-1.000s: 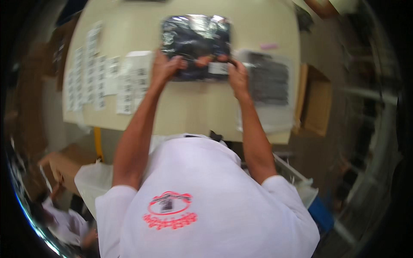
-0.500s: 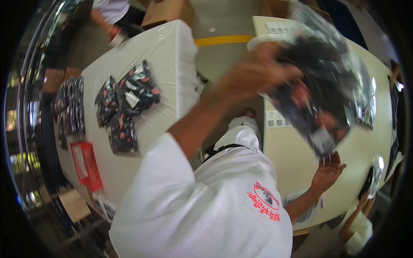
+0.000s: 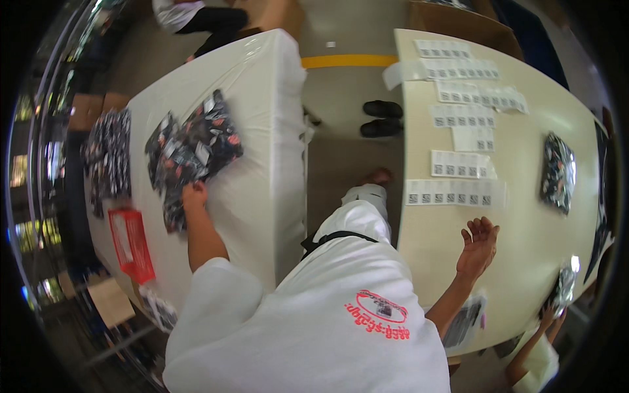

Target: The person applies printed labels to plastic-wrapped clothing packages on a table, then stacks the labeled packages. The person handles labels and packages by hand, placing labels on the plastic and arranging the finished packages into piles.

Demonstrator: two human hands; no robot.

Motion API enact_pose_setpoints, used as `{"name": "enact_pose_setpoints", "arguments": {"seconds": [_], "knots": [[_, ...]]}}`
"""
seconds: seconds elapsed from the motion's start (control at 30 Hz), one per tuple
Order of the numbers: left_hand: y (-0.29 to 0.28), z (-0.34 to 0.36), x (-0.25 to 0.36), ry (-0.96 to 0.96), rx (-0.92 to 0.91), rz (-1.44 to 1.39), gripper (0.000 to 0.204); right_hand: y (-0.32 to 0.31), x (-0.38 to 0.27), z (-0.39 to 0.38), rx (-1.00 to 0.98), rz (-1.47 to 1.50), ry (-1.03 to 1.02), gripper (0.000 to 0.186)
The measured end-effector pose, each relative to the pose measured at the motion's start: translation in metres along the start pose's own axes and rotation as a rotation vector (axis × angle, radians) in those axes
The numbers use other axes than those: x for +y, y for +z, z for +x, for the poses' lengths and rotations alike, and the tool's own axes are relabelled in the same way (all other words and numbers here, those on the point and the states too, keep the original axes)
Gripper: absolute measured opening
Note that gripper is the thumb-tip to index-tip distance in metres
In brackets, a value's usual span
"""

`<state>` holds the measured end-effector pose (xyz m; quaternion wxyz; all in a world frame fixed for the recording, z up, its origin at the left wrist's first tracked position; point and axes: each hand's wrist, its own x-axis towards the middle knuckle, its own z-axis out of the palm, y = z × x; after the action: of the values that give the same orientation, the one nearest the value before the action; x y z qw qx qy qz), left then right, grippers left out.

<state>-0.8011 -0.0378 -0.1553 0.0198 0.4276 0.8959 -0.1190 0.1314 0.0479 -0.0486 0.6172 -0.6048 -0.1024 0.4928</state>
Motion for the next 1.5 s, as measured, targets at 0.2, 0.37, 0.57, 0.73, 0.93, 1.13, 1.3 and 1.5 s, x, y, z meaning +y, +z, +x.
{"name": "enact_pose_setpoints", "arguments": {"seconds": [0.2, 0.37, 0.57, 0.73, 0.93, 1.13, 1.3, 1.5], "knots": [[-0.054, -0.023, 0.248, -0.733, 0.233, -1.463, 0.027, -0.038, -0.002, 0.0, 0.252, 0.038, -0.185, 0.028], [-0.187, -0.114, 0.589, 0.145, -0.23, -1.502, 0.038, -0.066, 0.01, 0.007, 0.604, -0.15, -0.188, 0.027], [-0.238, -0.297, 0.919, 1.305, -1.076, -1.145, 0.031, -0.082, 0.075, 0.015, 0.863, -1.082, -0.319, 0.05], [-0.202, -0.431, 1.103, 0.814, -1.511, -0.931, 0.065, -0.055, 0.092, 0.018, 0.96, -1.387, -0.241, 0.068], [-0.179, -0.487, 1.22, 0.425, -1.205, -1.176, 0.097, -0.05, 0.085, 0.026, 0.972, -1.302, -0.193, 0.063], [-0.209, -0.53, 1.205, 0.309, -1.056, -1.179, 0.085, -0.049, 0.085, 0.026, 1.005, -1.282, -0.2, 0.059], [-0.192, -0.582, 1.137, 0.388, -1.123, -1.404, 0.071, -0.049, 0.086, 0.024, 1.021, -1.271, -0.231, 0.058], [-0.163, -0.591, 0.96, 0.214, -1.508, -1.108, 0.039, -0.072, 0.103, 0.013, 1.016, -1.001, -0.474, 0.048]]}}
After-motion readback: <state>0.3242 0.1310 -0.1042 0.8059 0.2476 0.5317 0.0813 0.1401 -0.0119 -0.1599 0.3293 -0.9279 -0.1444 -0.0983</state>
